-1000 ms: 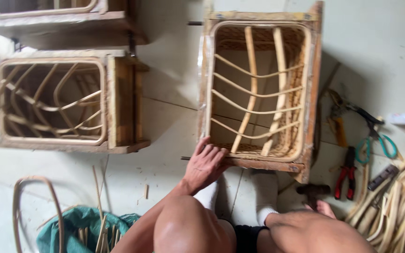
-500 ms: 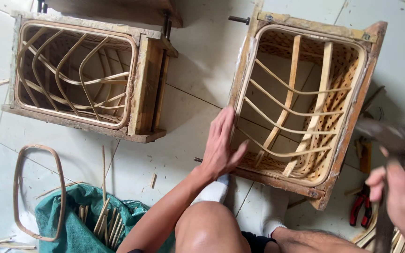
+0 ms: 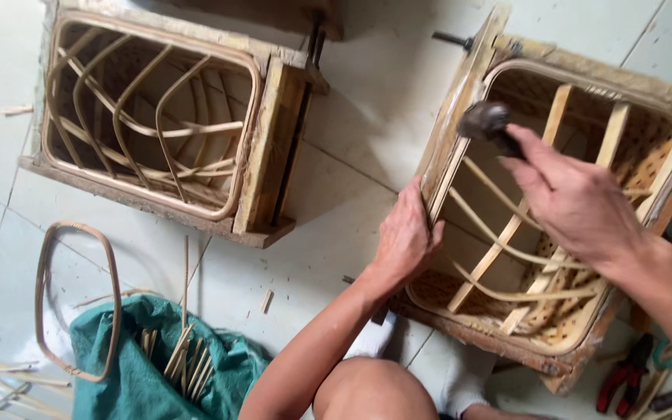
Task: The person assembles a rectangular woven basket by fitting a curved bamboo rim into a wooden mold. They use a hammer to tap the rim into place, pliers to adjust the fit, and apply glue along the rim's edge. The person then uses a knife to trim excess material from the basket's edge.
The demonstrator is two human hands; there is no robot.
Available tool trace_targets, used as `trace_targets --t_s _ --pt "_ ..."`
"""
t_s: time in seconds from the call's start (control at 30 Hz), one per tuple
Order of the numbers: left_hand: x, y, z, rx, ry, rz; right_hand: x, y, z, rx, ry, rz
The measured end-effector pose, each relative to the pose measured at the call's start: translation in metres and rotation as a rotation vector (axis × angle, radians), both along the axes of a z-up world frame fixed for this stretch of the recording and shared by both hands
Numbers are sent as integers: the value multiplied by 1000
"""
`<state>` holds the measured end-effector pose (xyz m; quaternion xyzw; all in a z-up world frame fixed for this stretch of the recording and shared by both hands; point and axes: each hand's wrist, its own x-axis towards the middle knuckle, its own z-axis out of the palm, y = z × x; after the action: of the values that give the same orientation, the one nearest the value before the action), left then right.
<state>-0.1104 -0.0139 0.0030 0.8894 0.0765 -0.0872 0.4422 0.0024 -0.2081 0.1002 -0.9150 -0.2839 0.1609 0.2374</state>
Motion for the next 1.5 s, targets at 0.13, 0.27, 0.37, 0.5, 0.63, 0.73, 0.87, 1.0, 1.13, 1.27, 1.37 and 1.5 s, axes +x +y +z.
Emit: trace_targets --t_s 0.13,0.27,0.37,0.5,0.63,0.73,0.87,1.0,1.13,1.27,1.37,1.5 --pt "-13 -4 -4 -10 13 24 -6 -7 -5 95 -23 42" --pt "-5 1 -2 -2 -30 32 4 1 3 2 -9 -23" --pt "-3 -2 -3 17 -28 -4 13 5 8 82 31 -61" --pt "17 -3 -7 27 100 4 36 1 15 131 -44 -104" --pt "15 -5 -8 41 49 18 44 3 6 82 -10 -151" --pt "24 -5 -1 37 22 18 54 3 5 51 75 -144" --pt "12 -7 -9 40 38 14 48 -4 -10 246 -120 -120" --pt "21 -7 -3 42 27 25 57 -5 -3 35 -18 -140" --pt "14 -8 -5 68 81 13 43 -3 -10 125 -38 -138" --pt "26 -7 1 75 65 31 36 -5 -11 270 -144 -74" --pt "16 -8 -1 84 85 42 25 -3 -18 142 -6 -52" --pt "20 -7 -1 94 47 35 8 -3 -16 153 -18 -50"
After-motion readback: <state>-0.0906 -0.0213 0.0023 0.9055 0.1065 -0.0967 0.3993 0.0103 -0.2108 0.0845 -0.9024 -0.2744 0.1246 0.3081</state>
